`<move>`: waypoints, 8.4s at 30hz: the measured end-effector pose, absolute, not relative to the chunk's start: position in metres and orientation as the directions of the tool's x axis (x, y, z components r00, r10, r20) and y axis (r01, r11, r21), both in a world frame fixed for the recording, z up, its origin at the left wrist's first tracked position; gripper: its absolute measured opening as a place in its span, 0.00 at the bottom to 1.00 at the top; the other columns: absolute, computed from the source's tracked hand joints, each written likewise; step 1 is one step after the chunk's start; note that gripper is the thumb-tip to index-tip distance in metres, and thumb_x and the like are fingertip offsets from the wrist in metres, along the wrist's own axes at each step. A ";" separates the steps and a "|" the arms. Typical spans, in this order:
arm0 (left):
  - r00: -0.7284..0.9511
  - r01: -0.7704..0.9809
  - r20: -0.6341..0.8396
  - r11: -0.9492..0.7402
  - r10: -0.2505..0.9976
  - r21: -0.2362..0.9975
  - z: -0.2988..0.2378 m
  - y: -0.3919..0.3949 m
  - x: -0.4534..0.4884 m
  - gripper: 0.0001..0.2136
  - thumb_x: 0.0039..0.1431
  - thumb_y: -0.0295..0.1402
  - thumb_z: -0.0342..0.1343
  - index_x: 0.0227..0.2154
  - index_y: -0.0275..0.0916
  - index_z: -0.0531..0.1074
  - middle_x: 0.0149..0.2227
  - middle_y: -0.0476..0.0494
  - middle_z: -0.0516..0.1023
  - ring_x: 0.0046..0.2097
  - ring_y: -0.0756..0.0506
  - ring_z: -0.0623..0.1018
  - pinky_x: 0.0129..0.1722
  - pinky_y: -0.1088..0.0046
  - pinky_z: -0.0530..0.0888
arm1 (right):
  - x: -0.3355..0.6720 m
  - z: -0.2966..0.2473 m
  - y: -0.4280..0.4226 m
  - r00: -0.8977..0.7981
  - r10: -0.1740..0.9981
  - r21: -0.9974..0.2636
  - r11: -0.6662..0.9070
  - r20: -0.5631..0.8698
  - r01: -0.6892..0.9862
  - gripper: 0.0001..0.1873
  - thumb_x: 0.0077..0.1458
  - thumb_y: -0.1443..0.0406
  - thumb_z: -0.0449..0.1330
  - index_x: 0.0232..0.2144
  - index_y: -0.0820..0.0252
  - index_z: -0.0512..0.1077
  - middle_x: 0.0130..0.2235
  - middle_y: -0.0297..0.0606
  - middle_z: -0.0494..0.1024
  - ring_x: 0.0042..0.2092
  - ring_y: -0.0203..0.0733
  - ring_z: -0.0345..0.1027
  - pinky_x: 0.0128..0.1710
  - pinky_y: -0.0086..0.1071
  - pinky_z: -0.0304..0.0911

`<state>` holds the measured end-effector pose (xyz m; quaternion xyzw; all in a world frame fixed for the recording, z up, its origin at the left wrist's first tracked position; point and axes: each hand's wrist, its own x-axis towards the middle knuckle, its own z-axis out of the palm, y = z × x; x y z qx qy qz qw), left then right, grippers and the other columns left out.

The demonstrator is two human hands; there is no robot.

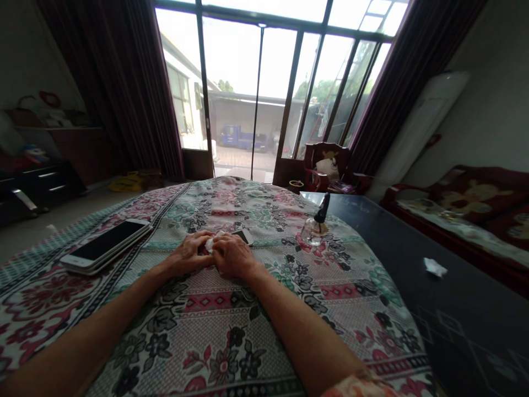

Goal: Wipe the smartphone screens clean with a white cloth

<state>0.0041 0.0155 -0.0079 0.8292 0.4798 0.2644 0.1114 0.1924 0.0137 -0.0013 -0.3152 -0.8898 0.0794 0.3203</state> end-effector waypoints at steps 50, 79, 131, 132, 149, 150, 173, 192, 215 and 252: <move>0.375 0.753 0.298 -0.476 0.878 0.454 -0.006 0.012 0.006 0.20 0.48 0.43 0.62 0.44 0.42 0.73 0.55 0.39 0.73 0.58 0.34 0.69 0.61 0.54 0.64 | 0.200 0.000 0.010 -0.584 0.640 -0.337 0.764 0.499 0.550 0.11 0.54 0.74 0.53 0.32 0.56 0.73 0.47 0.37 0.80 0.52 0.38 0.70 0.56 0.36 0.60; 0.365 0.768 0.305 -0.470 0.879 0.434 -0.002 0.009 0.007 0.20 0.48 0.46 0.62 0.43 0.42 0.74 0.54 0.40 0.74 0.57 0.34 0.70 0.60 0.57 0.64 | 0.226 -0.004 0.037 -0.199 0.855 -0.347 0.393 0.479 0.852 0.10 0.56 0.71 0.55 0.38 0.60 0.74 0.42 0.46 0.78 0.45 0.46 0.69 0.50 0.38 0.62; 0.261 0.757 0.357 -0.420 0.897 0.501 -0.022 0.014 0.005 0.26 0.45 0.43 0.64 0.48 0.39 0.75 0.55 0.37 0.76 0.58 0.33 0.72 0.60 0.57 0.67 | 0.223 -0.005 -0.012 -0.248 0.890 -0.382 0.396 0.382 0.835 0.20 0.57 0.71 0.53 0.49 0.55 0.75 0.59 0.37 0.73 0.63 0.44 0.60 0.64 0.39 0.49; 0.261 0.754 0.354 -0.419 0.898 0.506 -0.022 0.014 0.005 0.25 0.45 0.43 0.64 0.48 0.39 0.75 0.55 0.37 0.76 0.58 0.33 0.72 0.60 0.57 0.67 | 0.221 -0.003 -0.008 -0.246 0.894 -0.378 0.390 0.375 0.840 0.20 0.57 0.71 0.53 0.49 0.55 0.75 0.59 0.38 0.73 0.63 0.44 0.60 0.64 0.38 0.49; 0.117 0.852 0.431 -0.313 0.895 0.419 -0.027 0.006 0.010 0.24 0.43 0.46 0.68 0.42 0.38 0.79 0.52 0.37 0.77 0.57 0.31 0.70 0.61 0.53 0.64 | 0.195 0.004 -0.013 -0.379 0.877 -0.379 0.471 0.294 0.796 0.20 0.59 0.71 0.52 0.51 0.57 0.74 0.62 0.38 0.70 0.65 0.43 0.57 0.64 0.38 0.48; 0.113 0.853 0.426 -0.308 0.897 0.422 -0.026 0.005 0.009 0.23 0.42 0.46 0.69 0.40 0.39 0.79 0.51 0.37 0.77 0.57 0.32 0.71 0.61 0.54 0.64 | 0.197 0.003 -0.016 -0.375 0.877 -0.380 0.471 0.301 0.796 0.21 0.58 0.72 0.52 0.51 0.57 0.74 0.62 0.38 0.70 0.65 0.43 0.57 0.65 0.38 0.48; 0.141 0.815 0.412 -0.342 0.900 0.468 -0.036 0.010 -0.001 0.23 0.50 0.37 0.61 0.51 0.37 0.73 0.55 0.35 0.75 0.59 0.33 0.70 0.62 0.54 0.65 | 0.168 -0.002 -0.012 -0.420 0.846 -0.349 0.522 0.330 0.778 0.18 0.60 0.67 0.53 0.51 0.53 0.73 0.61 0.35 0.70 0.64 0.44 0.57 0.63 0.38 0.48; 0.165 0.820 0.436 -0.369 0.885 0.438 -0.033 0.008 0.000 0.21 0.55 0.40 0.60 0.51 0.39 0.77 0.54 0.34 0.75 0.58 0.33 0.72 0.61 0.54 0.66 | 0.211 -0.007 0.012 -0.087 0.930 -0.390 0.234 0.358 0.891 0.21 0.60 0.70 0.50 0.52 0.59 0.74 0.61 0.43 0.71 0.65 0.49 0.58 0.63 0.41 0.51; 0.146 0.820 0.406 -0.340 0.902 0.460 -0.031 0.010 0.001 0.17 0.53 0.39 0.63 0.48 0.46 0.80 0.52 0.40 0.77 0.56 0.35 0.73 0.60 0.57 0.67 | 0.186 0.002 0.007 -0.259 0.905 -0.418 0.391 0.338 0.820 0.19 0.56 0.71 0.53 0.47 0.57 0.78 0.58 0.39 0.74 0.63 0.45 0.61 0.63 0.37 0.50; 0.004 0.779 0.371 -0.235 0.929 0.582 -0.023 0.012 0.004 0.09 0.50 0.39 0.62 0.32 0.41 0.82 0.49 0.40 0.80 0.55 0.37 0.76 0.59 0.60 0.68 | 0.218 0.018 0.021 -0.098 0.955 -0.415 0.213 0.280 0.884 0.19 0.57 0.71 0.52 0.46 0.61 0.78 0.51 0.44 0.79 0.55 0.45 0.69 0.56 0.32 0.58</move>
